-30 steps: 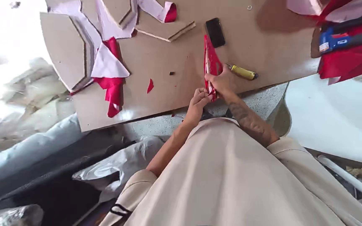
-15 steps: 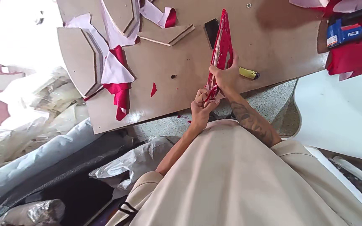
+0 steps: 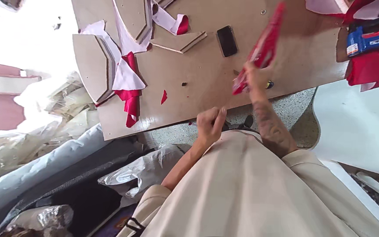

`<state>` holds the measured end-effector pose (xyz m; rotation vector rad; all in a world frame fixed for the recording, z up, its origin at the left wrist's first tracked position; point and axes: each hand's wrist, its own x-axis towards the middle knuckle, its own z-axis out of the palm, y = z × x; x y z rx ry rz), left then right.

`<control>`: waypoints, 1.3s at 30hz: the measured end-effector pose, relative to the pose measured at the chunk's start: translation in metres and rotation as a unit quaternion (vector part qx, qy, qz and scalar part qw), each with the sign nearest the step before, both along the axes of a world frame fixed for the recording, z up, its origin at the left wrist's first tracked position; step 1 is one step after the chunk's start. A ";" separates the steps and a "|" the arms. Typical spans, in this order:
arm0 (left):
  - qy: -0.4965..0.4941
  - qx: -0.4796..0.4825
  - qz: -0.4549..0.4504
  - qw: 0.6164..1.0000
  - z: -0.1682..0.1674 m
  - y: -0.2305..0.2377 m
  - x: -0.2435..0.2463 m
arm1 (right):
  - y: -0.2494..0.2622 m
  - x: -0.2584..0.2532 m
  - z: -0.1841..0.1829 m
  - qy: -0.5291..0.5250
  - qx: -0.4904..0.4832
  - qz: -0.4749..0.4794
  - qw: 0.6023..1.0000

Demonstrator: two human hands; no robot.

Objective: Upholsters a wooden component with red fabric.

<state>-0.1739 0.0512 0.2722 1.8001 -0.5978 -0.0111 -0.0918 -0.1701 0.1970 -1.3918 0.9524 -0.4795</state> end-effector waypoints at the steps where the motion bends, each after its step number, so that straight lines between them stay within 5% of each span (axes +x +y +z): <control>1: -0.026 -0.012 -0.018 0.999 0.005 0.009 -0.003 | -0.027 0.004 -0.003 -0.045 0.055 -0.044 0.997; 3: 0.039 -0.019 -0.008 0.999 -0.007 0.021 -0.002 | -0.063 0.004 0.014 -0.103 0.086 -0.023 0.991; 6: 0.246 -0.077 0.003 0.966 -0.030 0.014 0.013 | -0.043 -0.007 0.051 -0.144 -0.025 0.104 0.984; 11: 0.382 -0.041 -0.048 0.922 0.012 -0.040 0.036 | 0.035 -0.028 0.060 -0.065 -0.095 0.111 0.987; 19: 0.309 0.024 0.026 0.950 -0.022 -0.036 0.032 | 0.049 -0.035 0.068 -0.015 -0.076 0.087 0.993; 26: 0.383 -0.044 -0.048 0.921 -0.021 -0.018 0.040 | 0.052 -0.029 0.070 -0.006 -0.050 0.047 0.998; 32: 0.553 -0.156 -0.137 0.807 -0.022 0.002 0.055 | 0.064 -0.018 0.069 -0.098 -0.093 0.010 0.991; 39: 0.664 -0.258 -0.156 0.684 -0.016 0.005 0.048 | 0.069 -0.021 0.056 -0.316 0.061 0.103 0.941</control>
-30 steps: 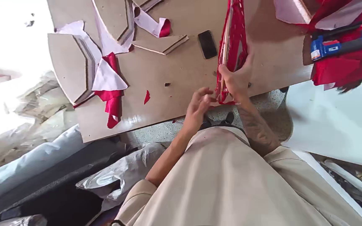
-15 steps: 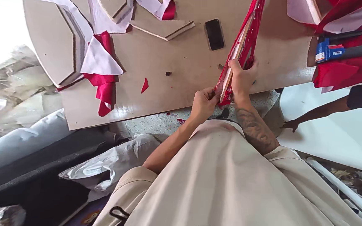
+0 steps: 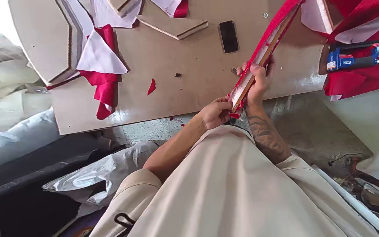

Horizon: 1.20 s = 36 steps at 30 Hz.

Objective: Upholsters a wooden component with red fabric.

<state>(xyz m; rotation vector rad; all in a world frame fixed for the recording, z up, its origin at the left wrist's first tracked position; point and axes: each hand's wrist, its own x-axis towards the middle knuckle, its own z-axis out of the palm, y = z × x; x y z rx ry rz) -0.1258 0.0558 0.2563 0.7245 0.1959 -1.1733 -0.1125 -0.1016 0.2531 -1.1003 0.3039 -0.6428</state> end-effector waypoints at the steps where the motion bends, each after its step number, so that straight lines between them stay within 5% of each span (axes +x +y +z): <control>1: 0.003 -0.002 0.011 1.000 0.001 -0.002 -0.001 | 0.000 0.003 -0.002 -0.011 0.015 0.002 1.000; 9: -0.172 0.045 0.049 0.983 -0.001 -0.006 -0.001 | 0.010 -0.003 0.008 0.073 0.023 -0.023 0.997; 13: -0.432 0.071 -0.003 0.899 -0.017 0.003 -0.021 | -0.012 -0.017 0.048 0.056 0.196 0.098 0.974; 15: -0.389 0.033 0.025 0.920 -0.033 0.013 -0.030 | -0.037 -0.020 0.053 0.048 0.215 0.152 0.963; 18: -0.284 0.028 0.085 0.955 -0.019 0.021 -0.016 | -0.043 -0.030 0.054 0.121 0.125 0.137 0.975; 20: -0.302 0.030 0.072 0.950 0.005 0.020 -0.003 | -0.029 -0.035 0.039 0.183 0.028 0.096 0.978; 24: -0.481 0.199 0.008 0.854 0.022 0.000 0.007 | -0.001 -0.031 0.020 0.235 -0.088 0.076 0.965; 28: -0.543 0.298 0.071 0.782 0.001 0.002 0.021 | -0.003 -0.040 0.022 0.236 -0.130 0.132 0.954; 32: -0.507 0.222 0.173 0.815 -0.012 0.012 0.039 | -0.012 -0.055 0.010 0.279 -0.251 0.107 0.921; 36: -0.489 0.202 0.102 0.843 0.019 -0.014 0.046 | -0.001 -0.066 0.008 0.289 -0.406 0.029 0.866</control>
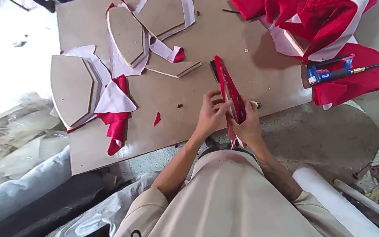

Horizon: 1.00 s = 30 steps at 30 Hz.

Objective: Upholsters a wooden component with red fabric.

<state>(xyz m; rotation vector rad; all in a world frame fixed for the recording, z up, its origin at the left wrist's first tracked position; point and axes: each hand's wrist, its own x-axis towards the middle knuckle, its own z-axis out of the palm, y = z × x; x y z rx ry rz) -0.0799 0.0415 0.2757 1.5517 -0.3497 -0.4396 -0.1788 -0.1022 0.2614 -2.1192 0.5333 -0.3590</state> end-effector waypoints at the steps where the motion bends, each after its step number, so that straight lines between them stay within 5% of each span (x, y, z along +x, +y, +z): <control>1: 0.004 0.015 -0.003 1.000 0.004 -0.010 0.003 | 0.006 -0.002 0.000 -0.025 -0.020 0.004 0.999; 5: -0.001 -0.136 -0.044 0.990 0.008 -0.025 0.020 | 0.019 -0.011 -0.004 -0.108 -0.086 0.016 0.990; 9: -0.002 -0.149 -0.164 0.975 0.018 -0.017 0.023 | 0.007 -0.020 -0.009 -0.131 -0.094 0.001 0.987; 15: -0.033 -0.179 -0.133 0.974 0.018 -0.037 0.013 | -0.008 -0.022 -0.006 -0.141 -0.094 -0.011 0.986; 19: -0.192 -0.027 -0.046 0.980 0.021 -0.046 0.009 | -0.017 -0.021 0.000 -0.130 -0.057 -0.009 0.990; 21: -0.330 0.122 0.012 0.936 0.025 -0.045 0.006 | -0.024 -0.021 0.001 -0.129 -0.067 -0.016 0.989; 23: -0.389 0.174 0.033 0.904 0.028 -0.046 0.004 | -0.030 -0.021 -0.001 -0.131 -0.087 -0.021 0.987; 30: -0.268 0.196 0.082 0.940 0.028 -0.043 0.005 | -0.038 -0.026 -0.009 -0.121 -0.126 0.011 0.985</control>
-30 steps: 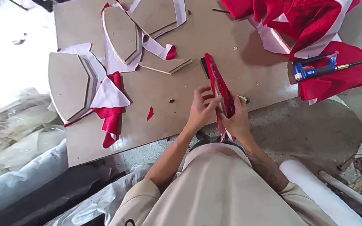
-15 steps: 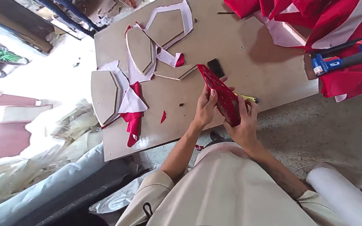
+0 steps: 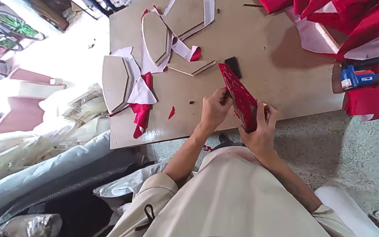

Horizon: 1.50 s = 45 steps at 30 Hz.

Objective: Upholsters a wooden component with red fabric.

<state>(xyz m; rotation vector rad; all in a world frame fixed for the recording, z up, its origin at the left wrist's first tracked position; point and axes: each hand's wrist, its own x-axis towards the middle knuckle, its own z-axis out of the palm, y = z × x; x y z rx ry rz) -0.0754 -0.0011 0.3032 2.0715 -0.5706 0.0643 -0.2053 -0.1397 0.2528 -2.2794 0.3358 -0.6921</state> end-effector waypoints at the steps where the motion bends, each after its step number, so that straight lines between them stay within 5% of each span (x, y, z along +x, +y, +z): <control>1: 0.046 -0.006 -0.001 0.999 0.001 0.002 0.003 | -0.001 0.000 -0.001 0.008 -0.003 0.005 1.000; 8: 0.325 -0.257 0.014 0.910 -0.035 0.015 0.017 | -0.009 0.002 -0.001 0.085 0.084 0.109 0.987; 14: 0.040 -0.038 0.052 0.997 -0.048 0.019 0.005 | -0.017 0.005 0.006 0.120 0.105 0.164 0.973; 18: 0.111 -0.048 0.058 0.991 -0.048 0.026 0.020 | -0.024 0.011 0.008 0.191 0.138 0.182 0.955; 20: 0.255 -0.208 0.075 0.941 -0.062 0.030 0.025 | -0.024 0.016 0.005 0.213 0.137 0.196 0.947; 22: 0.382 -0.375 0.114 0.837 -0.067 0.036 0.026 | -0.023 0.019 0.000 0.222 0.170 0.234 0.931; 25: 0.424 -0.464 0.137 0.765 -0.066 0.045 0.027 | -0.021 0.019 -0.009 0.222 0.269 0.301 0.888; 28: 0.320 -0.416 0.134 0.840 -0.077 0.054 0.024 | -0.009 0.018 -0.019 0.218 0.323 0.323 0.862; 30: 0.236 -0.368 0.113 0.892 -0.075 0.062 0.026 | 0.001 0.026 -0.014 0.233 0.279 0.290 0.886; 34: 0.155 -0.354 0.069 0.920 -0.061 0.084 0.022 | 0.017 0.031 -0.004 0.244 0.169 0.236 0.925; 38: 0.087 -0.207 0.037 0.974 -0.056 0.102 0.028 | 0.030 0.030 0.002 0.224 0.143 0.218 0.939; 45: 0.076 -0.132 -0.027 0.988 -0.062 0.121 0.038 | 0.046 0.025 0.014 0.196 -0.004 0.131 0.972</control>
